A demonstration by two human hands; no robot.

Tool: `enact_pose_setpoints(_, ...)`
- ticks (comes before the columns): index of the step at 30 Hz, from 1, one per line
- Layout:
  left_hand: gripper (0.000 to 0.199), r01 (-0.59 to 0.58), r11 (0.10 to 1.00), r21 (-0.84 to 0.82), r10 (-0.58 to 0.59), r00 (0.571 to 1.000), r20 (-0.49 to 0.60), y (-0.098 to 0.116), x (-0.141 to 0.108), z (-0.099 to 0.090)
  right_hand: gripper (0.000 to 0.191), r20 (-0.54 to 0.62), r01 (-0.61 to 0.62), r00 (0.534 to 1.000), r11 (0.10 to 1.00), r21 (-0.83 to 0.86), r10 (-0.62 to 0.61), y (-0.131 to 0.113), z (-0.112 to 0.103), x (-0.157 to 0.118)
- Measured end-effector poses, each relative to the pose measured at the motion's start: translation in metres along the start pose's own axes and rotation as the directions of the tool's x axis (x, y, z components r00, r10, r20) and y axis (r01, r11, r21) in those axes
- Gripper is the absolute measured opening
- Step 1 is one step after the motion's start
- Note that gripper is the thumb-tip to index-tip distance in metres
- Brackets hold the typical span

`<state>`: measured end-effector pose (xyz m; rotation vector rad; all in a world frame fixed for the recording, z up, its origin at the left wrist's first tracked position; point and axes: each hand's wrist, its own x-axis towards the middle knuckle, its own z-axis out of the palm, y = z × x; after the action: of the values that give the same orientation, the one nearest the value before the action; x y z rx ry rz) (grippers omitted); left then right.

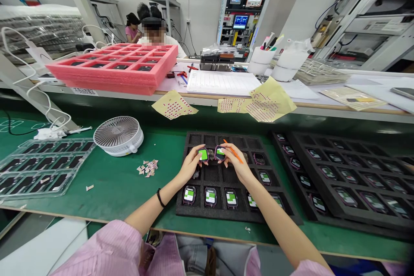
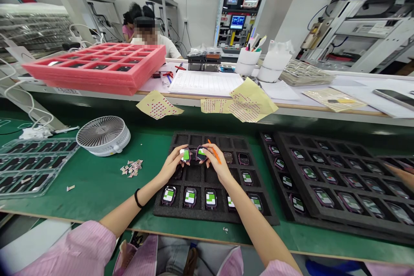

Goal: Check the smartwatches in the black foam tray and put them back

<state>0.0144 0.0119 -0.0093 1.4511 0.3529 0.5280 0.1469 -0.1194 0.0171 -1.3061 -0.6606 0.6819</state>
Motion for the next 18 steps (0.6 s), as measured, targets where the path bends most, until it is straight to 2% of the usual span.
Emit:
enact_pose_setpoints(10, 0.068, -0.058, 0.998, -0.035, 0.06, 0.995, 0.077, -0.0066, -0.0006, 0.0013, 0.032, -0.049, 0.004, 0.999, 1.0, -0.024, -0.006, 0.0018, -0.0014, -0.0004)
enact_pose_setpoints(18, 0.06, -0.053, 0.998, -0.039, 0.054, 0.998, 0.022, -0.0085, 0.0023, -0.0009, 0.039, 0.045, 0.052, 0.998, 0.998, -0.03, -0.051, 0.0072, -0.0015, 0.0024)
